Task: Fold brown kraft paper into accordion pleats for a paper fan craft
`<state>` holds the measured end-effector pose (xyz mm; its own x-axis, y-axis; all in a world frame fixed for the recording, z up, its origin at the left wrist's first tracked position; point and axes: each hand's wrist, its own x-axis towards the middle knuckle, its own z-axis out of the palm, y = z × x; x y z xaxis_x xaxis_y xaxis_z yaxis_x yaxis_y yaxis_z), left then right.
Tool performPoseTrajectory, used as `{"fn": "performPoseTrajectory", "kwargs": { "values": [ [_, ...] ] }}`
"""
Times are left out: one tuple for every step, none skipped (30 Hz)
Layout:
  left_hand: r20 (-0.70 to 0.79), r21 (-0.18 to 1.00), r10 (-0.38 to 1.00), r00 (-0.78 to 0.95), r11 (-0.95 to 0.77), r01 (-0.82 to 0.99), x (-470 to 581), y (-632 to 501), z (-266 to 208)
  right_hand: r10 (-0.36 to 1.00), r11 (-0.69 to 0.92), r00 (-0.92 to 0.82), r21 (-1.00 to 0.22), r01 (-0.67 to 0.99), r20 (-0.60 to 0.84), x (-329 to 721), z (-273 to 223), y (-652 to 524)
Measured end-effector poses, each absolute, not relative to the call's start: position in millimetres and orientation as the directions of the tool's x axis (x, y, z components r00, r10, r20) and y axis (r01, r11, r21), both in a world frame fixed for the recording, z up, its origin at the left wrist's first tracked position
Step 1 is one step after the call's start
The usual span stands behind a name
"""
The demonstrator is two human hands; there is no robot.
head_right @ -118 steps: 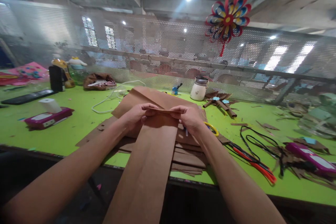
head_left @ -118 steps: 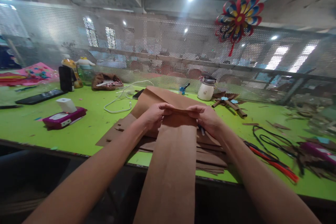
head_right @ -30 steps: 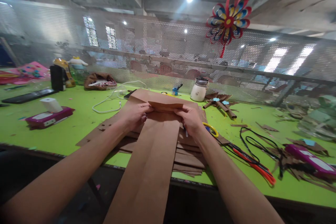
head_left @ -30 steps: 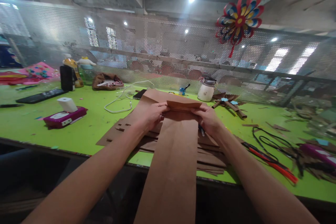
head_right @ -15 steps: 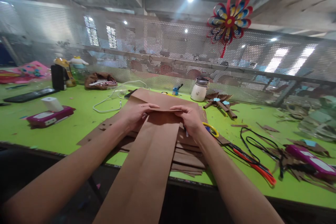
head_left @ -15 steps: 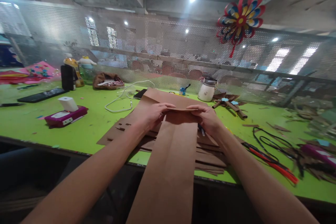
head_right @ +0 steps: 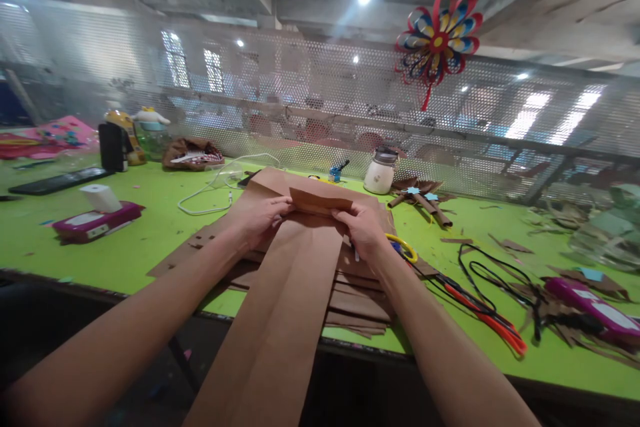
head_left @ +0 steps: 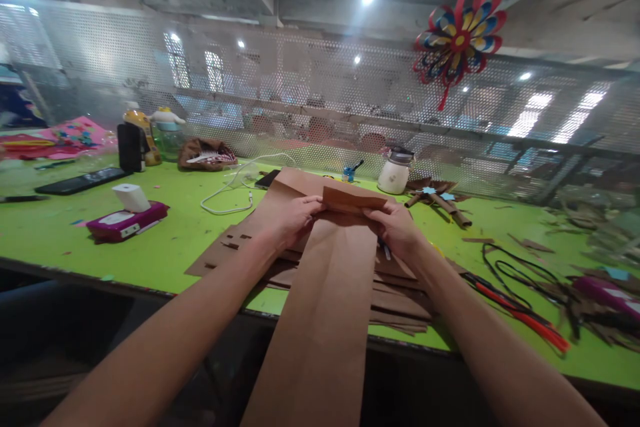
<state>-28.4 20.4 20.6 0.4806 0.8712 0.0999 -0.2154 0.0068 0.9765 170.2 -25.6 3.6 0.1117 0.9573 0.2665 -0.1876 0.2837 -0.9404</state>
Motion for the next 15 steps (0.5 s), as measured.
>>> {"fn": "performPoseTrajectory", "kwargs": {
  "values": [
    [0.099,0.973,0.865,0.492,0.019,-0.229,-28.3,19.3,21.5,0.955,0.292,0.111,-0.934,-0.204,0.274,169.7,3.7,-25.9],
    [0.096,0.970,0.857,0.506,0.033,-0.240,-28.4,18.3,22.2,0.953,0.300,0.112,-0.929,-0.218,0.282,169.2,4.0,-26.2],
    [0.094,0.968,0.847,0.524,0.044,-0.245,-28.6,17.5,22.6,0.950,0.310,0.116,-0.923,-0.227,0.290,169.0,4.3,-26.7],
    [0.086,0.968,0.835,0.544,0.059,-0.244,-28.9,16.8,22.7,0.947,0.317,0.120,-0.920,-0.231,0.297,168.9,4.6,-27.2],
    [0.075,0.967,0.821,0.565,0.078,-0.241,-29.2,16.4,22.5,0.946,0.321,0.122,-0.918,-0.231,0.300,168.9,4.9,-27.6],
    [0.065,0.967,0.807,0.587,0.095,-0.237,-29.5,16.1,22.0,0.945,0.324,0.125,-0.918,-0.227,0.303,169.0,5.1,-28.0],
    [0.059,0.966,0.795,0.603,0.107,-0.236,-29.6,16.0,21.4,0.944,0.327,0.125,-0.919,-0.222,0.305,169.2,5.2,-28.3],
    [0.059,0.965,0.786,0.615,0.112,-0.236,-29.7,16.0,20.7,0.943,0.328,0.125,-0.919,-0.216,0.308,169.3,5.2,-28.5],
    [0.061,0.965,0.779,0.624,0.114,-0.236,-29.7,16.0,20.0,0.944,0.327,0.123,-0.922,-0.209,0.307,169.4,5.2,-28.8],
    [0.065,0.964,0.774,0.630,0.113,-0.239,-29.5,16.0,19.5,0.944,0.325,0.124,-0.924,-0.201,0.305,169.3,5.1,-28.9],
    [0.069,0.964,0.773,0.631,0.112,-0.242,-29.4,16.0,19.1,0.943,0.327,0.128,-0.925,-0.194,0.306,169.2,5.1,-29.1],
    [0.071,0.963,0.772,0.632,0.112,-0.244,-29.3,15.9,18.9,0.942,0.329,0.132,-0.925,-0.191,0.308,169.0,5.0,-29.3],
    [0.072,0.964,0.770,0.633,0.111,-0.243,-29.3,15.6,19.0,0.940,0.335,0.135,-0.922,-0.193,0.313,168.8,5.1,-29.5],
    [0.075,0.966,0.773,0.630,0.101,-0.239,-29.4,15.2,19.2,0.938,0.342,0.138,-0.918,-0.200,0.319,168.5,5.2,-29.7],
    [0.081,0.969,0.778,0.624,0.085,-0.231,-29.6,14.7,19.5,0.936,0.347,0.140,-0.915,-0.208,0.323,168.2,5.3,-29.9]
  ]
}}
